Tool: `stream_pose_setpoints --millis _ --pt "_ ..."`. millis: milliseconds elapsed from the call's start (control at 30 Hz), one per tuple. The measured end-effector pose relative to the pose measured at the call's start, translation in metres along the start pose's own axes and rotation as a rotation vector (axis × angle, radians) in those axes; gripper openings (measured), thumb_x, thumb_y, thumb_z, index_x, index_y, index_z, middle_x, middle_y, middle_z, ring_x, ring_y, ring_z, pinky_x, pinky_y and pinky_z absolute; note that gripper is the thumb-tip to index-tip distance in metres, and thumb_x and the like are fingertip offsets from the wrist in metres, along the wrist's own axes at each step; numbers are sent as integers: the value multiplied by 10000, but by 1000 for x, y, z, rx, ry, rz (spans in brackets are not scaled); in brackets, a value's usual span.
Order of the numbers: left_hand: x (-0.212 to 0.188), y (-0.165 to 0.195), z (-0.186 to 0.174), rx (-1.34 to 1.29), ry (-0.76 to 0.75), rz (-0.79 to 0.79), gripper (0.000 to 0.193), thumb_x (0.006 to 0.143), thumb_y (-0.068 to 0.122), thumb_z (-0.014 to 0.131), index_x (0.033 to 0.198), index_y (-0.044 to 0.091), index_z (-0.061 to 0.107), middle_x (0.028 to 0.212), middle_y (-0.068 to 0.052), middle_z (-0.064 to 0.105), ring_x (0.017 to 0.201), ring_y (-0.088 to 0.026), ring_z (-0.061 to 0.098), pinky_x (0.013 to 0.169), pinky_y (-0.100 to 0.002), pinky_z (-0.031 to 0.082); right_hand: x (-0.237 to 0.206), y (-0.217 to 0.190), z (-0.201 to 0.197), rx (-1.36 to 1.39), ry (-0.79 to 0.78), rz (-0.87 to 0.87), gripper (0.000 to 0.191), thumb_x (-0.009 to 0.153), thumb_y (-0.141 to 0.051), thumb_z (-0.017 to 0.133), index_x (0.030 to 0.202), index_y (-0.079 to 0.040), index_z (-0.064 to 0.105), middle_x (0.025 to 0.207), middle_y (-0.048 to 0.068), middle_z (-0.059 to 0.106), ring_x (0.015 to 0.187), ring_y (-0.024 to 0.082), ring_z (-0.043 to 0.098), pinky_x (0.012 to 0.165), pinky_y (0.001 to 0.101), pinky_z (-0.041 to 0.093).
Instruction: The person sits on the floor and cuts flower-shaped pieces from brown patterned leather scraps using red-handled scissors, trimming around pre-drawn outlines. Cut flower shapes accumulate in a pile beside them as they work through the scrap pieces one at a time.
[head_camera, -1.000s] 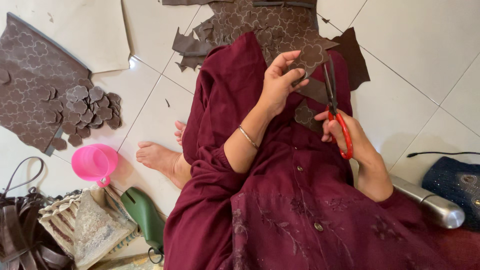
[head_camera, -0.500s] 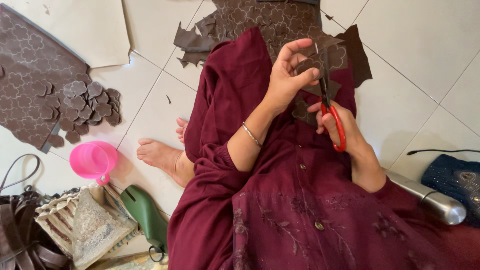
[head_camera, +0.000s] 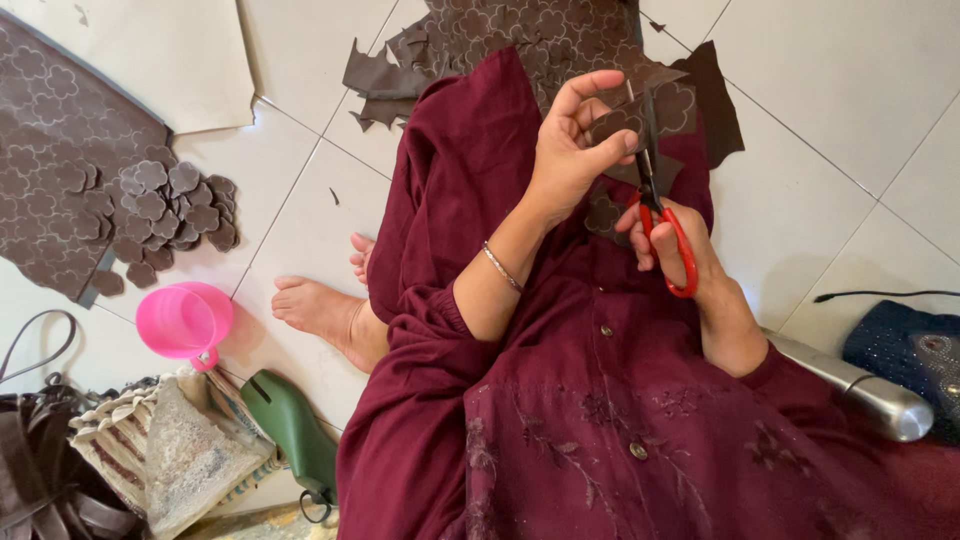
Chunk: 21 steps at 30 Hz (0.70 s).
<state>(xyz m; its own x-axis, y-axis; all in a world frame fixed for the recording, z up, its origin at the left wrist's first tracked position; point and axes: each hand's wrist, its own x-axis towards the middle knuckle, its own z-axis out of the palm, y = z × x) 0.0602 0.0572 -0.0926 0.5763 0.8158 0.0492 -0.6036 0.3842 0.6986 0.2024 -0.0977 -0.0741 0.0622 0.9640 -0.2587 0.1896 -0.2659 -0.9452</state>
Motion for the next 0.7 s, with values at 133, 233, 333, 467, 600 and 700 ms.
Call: stream_pose_setpoints --millis 133,233,333,467,600,700 --pt "0 -1 0 -2 -11 14 579 907 -74 740 1420 36 495 936 -20 623 867 -90 648 797 -267 605 -1 1 0 25 3 14 991 799 -928 443 992 32 590 689 9 490 539 89 482 496 243 427" --pt "-1 -1 0 -9 -15 19 572 915 -77 730 1424 35 495 943 -20 623 871 -87 645 800 -265 605 -1 2 -1 21 8 8 983 794 -931 446 966 26 589 673 6 490 529 86 485 491 241 433" --pt "-1 0 -1 6 -14 7 573 912 -73 716 1425 39 487 942 -25 631 876 -95 662 806 -266 613 -1 1 -1 29 10 4 972 795 -928 450 949 23 583 670 3 487 529 84 484 488 239 432" --pt "0 1 -1 3 -11 -1 575 912 -71 715 1426 37 482 946 -28 633 878 -94 662 801 -260 610 -1 0 -2 40 -9 -1 941 810 -909 459 935 16 576 664 3 490 522 81 485 479 232 435" --pt "0 0 -1 -2 -22 4 580 912 -70 720 1429 36 481 950 -28 630 874 -93 658 798 -258 606 -1 0 -5 29 -20 -15 918 824 -894 466 923 12 573 656 1 495 517 78 481 478 227 430" --pt "0 0 -1 -10 -36 11 582 914 -72 723 1432 34 480 958 -30 630 881 -92 652 806 -258 604 -2 0 -7 34 -15 9 919 812 -898 467 907 10 577 642 2 495 506 82 483 469 233 436"
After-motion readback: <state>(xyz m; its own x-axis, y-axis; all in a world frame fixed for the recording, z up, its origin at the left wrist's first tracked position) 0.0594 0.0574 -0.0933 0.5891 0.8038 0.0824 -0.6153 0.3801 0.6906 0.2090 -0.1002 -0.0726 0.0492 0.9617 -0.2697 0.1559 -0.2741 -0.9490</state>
